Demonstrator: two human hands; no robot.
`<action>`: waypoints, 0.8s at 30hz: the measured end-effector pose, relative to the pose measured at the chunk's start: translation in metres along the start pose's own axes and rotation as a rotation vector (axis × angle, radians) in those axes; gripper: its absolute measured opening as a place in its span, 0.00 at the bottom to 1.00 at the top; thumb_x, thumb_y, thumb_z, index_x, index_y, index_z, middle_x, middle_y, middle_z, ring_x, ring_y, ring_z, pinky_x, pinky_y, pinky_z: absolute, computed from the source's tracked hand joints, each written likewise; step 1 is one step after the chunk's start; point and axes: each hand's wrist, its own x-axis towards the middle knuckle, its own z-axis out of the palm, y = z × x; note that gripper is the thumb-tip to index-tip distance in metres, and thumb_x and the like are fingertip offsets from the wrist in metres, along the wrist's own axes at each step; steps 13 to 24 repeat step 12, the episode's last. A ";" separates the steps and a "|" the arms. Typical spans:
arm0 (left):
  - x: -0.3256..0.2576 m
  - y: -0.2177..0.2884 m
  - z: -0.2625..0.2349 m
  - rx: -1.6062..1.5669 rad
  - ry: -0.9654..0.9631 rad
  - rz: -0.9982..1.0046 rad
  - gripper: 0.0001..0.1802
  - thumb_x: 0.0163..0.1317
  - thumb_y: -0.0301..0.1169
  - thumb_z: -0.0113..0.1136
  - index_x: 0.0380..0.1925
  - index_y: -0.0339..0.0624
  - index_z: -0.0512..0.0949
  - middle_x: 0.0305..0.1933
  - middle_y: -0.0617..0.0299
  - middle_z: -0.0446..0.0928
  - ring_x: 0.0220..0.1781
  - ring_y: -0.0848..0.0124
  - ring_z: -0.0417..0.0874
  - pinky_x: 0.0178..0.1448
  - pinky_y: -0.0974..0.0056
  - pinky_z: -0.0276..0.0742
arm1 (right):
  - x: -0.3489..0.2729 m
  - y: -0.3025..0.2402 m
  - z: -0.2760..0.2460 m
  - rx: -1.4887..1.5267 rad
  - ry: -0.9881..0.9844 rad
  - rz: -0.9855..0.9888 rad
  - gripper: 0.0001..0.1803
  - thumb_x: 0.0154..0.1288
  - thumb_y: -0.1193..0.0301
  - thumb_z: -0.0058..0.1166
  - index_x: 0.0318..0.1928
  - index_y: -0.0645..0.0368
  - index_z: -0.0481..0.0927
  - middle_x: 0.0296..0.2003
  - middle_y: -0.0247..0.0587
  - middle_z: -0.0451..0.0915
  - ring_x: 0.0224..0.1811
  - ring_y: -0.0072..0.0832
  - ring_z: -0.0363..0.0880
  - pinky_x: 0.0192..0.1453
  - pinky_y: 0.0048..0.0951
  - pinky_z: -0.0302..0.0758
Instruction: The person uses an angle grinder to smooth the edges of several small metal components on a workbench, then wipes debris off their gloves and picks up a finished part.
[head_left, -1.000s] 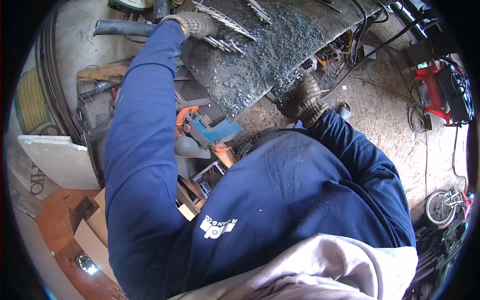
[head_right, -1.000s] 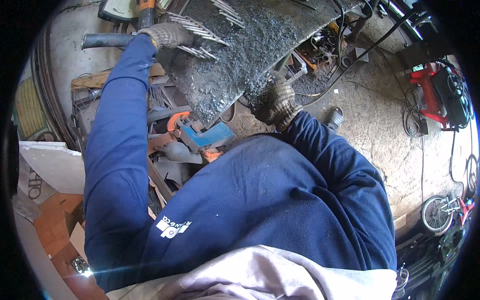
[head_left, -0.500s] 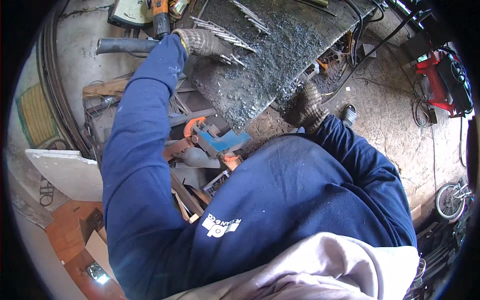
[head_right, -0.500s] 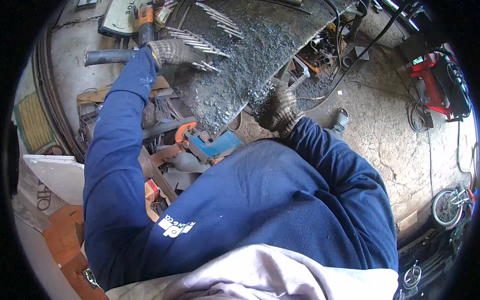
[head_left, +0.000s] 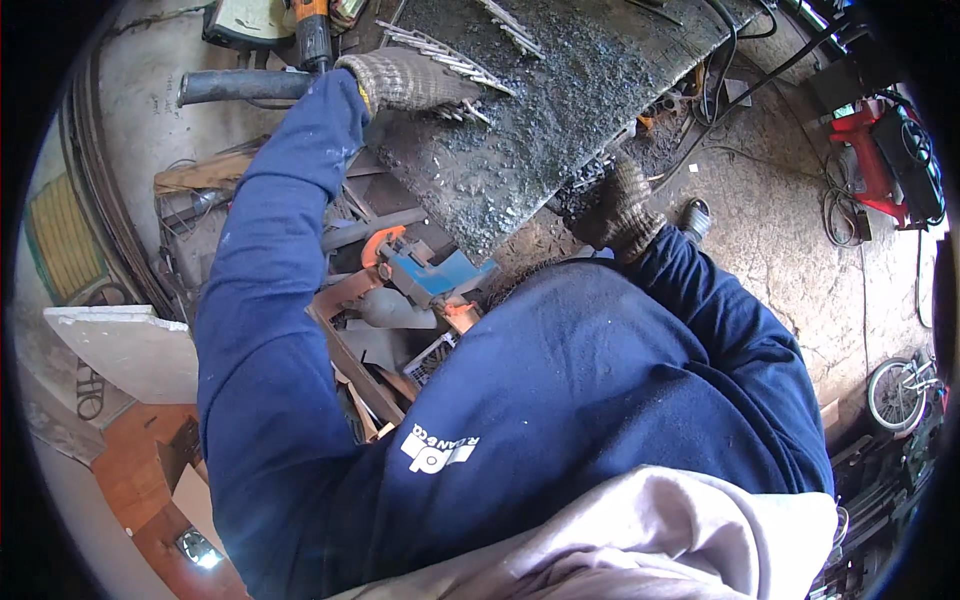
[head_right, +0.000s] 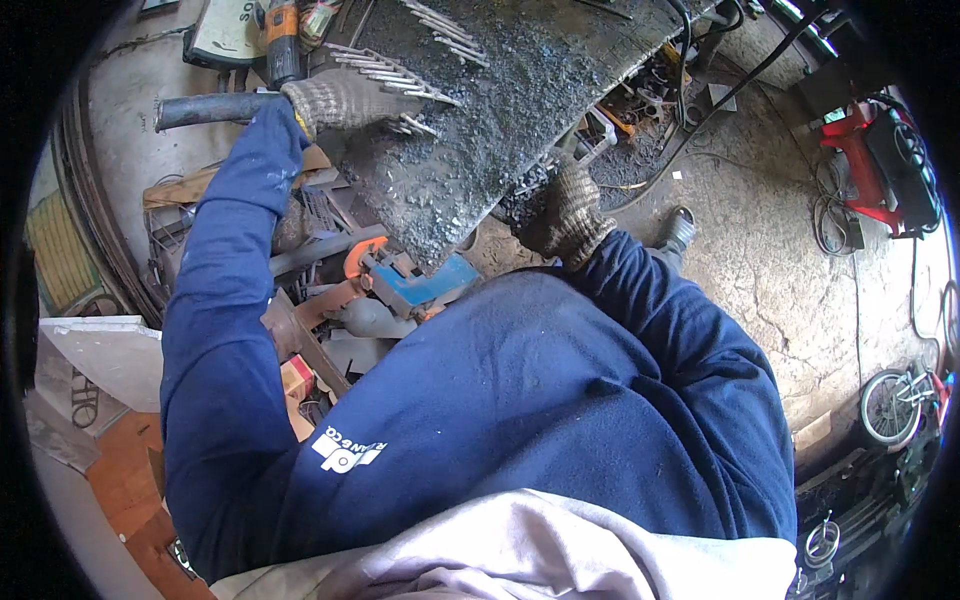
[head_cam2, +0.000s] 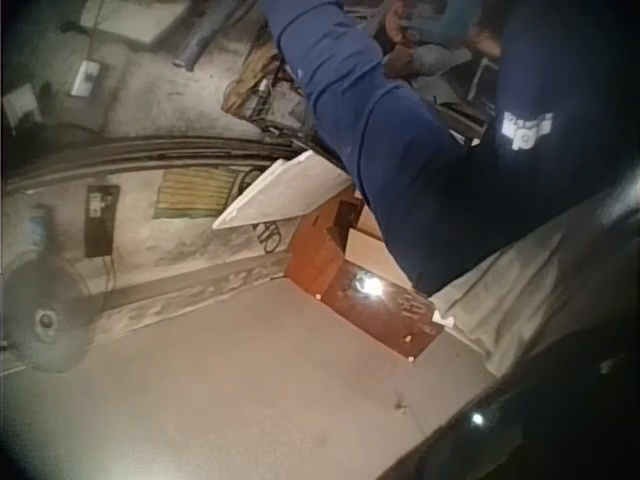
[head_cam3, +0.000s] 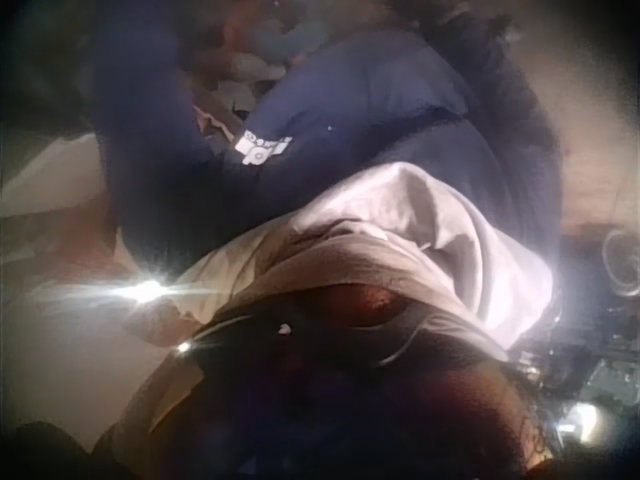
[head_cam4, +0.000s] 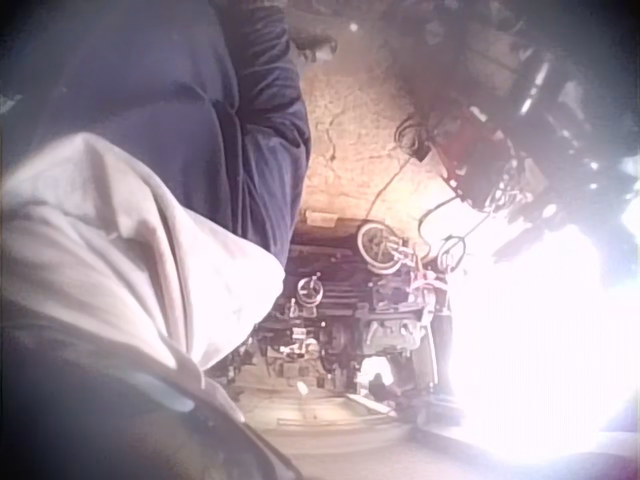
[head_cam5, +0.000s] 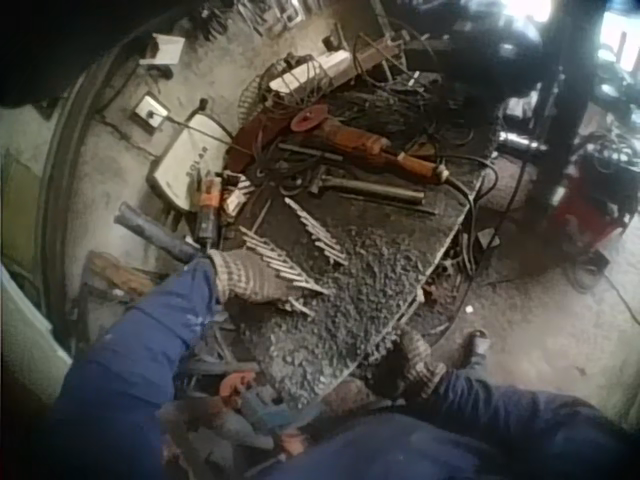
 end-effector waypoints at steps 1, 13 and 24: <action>-0.010 0.021 -0.030 0.047 -0.052 -0.009 0.29 0.74 0.36 0.51 0.73 0.76 0.65 0.66 0.57 0.77 0.62 0.55 0.82 0.64 0.50 0.80 | 0.002 -0.001 -0.004 0.000 -0.030 -0.003 0.19 0.77 0.62 0.42 0.53 0.59 0.82 0.49 0.46 0.86 0.50 0.39 0.87 0.59 0.47 0.85; -0.099 0.103 -0.085 -0.124 0.225 -0.623 0.31 0.68 0.55 0.59 0.66 0.54 0.74 0.66 0.55 0.77 0.67 0.61 0.79 0.70 0.54 0.74 | 0.000 -0.006 -0.008 0.002 -0.039 0.006 0.20 0.75 0.58 0.50 0.55 0.57 0.82 0.51 0.44 0.86 0.52 0.41 0.87 0.60 0.50 0.84; -0.099 0.103 -0.085 -0.124 0.225 -0.623 0.31 0.68 0.55 0.59 0.66 0.54 0.74 0.66 0.55 0.77 0.67 0.61 0.79 0.70 0.54 0.74 | 0.000 -0.006 -0.008 0.002 -0.039 0.006 0.20 0.75 0.58 0.50 0.55 0.57 0.82 0.51 0.44 0.86 0.52 0.41 0.87 0.60 0.50 0.84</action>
